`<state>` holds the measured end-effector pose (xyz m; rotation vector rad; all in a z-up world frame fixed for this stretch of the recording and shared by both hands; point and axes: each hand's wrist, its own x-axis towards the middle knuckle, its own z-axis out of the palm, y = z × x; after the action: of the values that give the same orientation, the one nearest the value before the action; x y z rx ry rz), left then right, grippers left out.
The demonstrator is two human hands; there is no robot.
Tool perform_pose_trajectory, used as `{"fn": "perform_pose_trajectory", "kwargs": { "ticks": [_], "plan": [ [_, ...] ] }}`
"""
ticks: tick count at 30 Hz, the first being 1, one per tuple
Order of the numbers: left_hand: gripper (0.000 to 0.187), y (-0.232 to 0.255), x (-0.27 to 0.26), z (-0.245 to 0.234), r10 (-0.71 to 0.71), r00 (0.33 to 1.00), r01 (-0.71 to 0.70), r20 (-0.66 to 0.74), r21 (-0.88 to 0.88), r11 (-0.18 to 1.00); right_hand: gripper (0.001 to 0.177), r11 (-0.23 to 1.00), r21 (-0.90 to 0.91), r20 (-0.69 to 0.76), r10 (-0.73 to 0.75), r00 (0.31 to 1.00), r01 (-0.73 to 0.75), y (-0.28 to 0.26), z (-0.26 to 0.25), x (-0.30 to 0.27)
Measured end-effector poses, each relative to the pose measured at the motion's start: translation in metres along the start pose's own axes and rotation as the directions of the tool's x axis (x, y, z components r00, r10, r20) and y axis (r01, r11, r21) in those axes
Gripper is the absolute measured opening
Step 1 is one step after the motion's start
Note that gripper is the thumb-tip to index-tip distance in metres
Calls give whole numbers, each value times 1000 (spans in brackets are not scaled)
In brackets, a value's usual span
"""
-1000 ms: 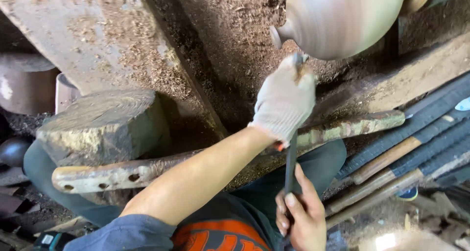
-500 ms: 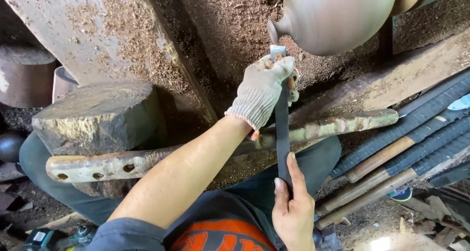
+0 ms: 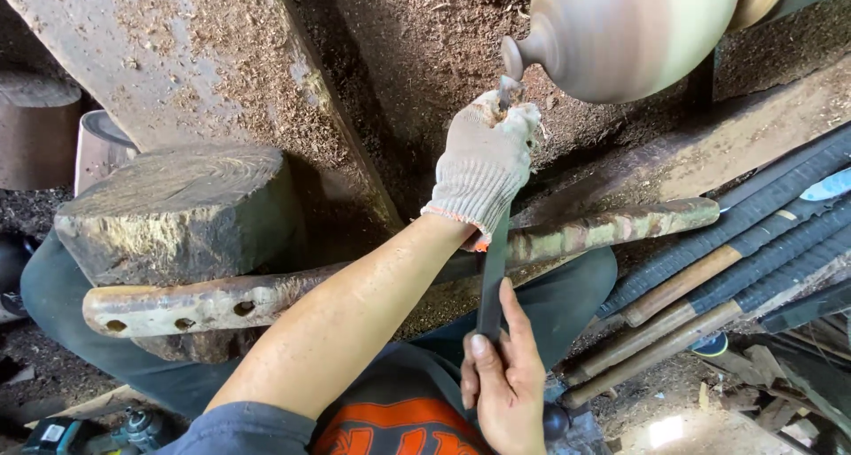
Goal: The person turns a wooden vessel on a spinning lathe, holding a long chisel against the rotating wood to shape and smooth its surface. They occasionally reposition the tool, steady the workpiece with a gloved hand, and resume cutting along the vessel's body and neck.
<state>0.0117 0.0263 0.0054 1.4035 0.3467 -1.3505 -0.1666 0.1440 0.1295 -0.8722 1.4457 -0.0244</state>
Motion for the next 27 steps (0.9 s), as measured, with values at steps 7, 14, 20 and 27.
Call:
{"fn": "perform_pose_trajectory", "kwargs": {
  "ticks": [7,14,20,27],
  "plan": [
    [22,33,-13,-10,172,985,-133,-33,493,860,71,945,297,104,110,988,-137,-4,15,1],
    [28,39,-8,-8,203,979,-109,-25,777,620,69,770,591,307,59,950,-239,4,12,5],
    [29,37,-8,-6,204,978,-84,-49,798,597,68,774,587,291,72,954,-237,7,11,3],
    [24,29,-10,-9,266,964,-201,-1,655,728,67,917,381,71,100,992,-119,1,5,2]
  ]
}}
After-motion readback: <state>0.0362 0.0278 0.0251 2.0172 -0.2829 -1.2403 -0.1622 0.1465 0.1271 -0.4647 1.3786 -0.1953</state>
